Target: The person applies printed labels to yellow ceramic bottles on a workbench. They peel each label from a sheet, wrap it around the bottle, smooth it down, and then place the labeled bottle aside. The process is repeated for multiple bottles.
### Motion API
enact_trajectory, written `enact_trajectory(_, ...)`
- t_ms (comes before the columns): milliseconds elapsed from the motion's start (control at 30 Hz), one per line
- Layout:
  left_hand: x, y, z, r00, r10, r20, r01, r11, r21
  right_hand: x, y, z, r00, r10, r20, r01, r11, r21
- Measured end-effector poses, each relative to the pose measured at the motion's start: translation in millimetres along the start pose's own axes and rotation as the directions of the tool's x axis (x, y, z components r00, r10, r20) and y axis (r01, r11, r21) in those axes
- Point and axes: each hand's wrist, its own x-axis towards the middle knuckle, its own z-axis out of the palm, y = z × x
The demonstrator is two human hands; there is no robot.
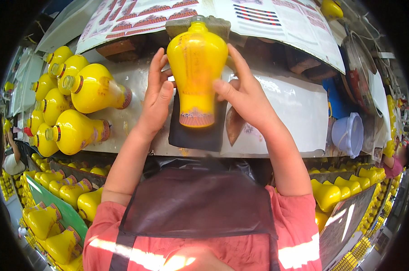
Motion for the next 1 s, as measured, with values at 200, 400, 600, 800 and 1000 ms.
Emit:
enact_trajectory(200,5.3,-9.2,14.3,0.994,0.106,-0.019,-0.097,0.959,0.264,0.9,3.2,23.3,0.988,-0.081,-0.129,0.070,0.994,-0.085)
enact_trajectory(400,2.4,-11.1,9.5,0.998,0.066,0.014,-0.068,0.978,0.197,-1.6,2.3,24.1,0.991,-0.066,-0.119,0.054,0.994,-0.096)
enact_trajectory(600,0.3,-10.1,2.7,0.996,0.049,0.069,-0.062,0.980,0.191,-4.1,6.3,23.7,0.990,-0.081,-0.115,0.070,0.993,-0.094)
enact_trajectory(800,3.4,1.0,1.7,0.998,0.055,0.039,-0.058,0.995,0.085,-2.6,-8.1,14.1,0.995,0.024,-0.094,-0.026,0.999,-0.025)
enact_trajectory(1000,50.6,16.1,11.0,0.957,0.244,-0.158,-0.229,0.968,0.106,11.8,-42.0,12.2,0.964,-0.147,-0.222,0.085,0.960,-0.268)
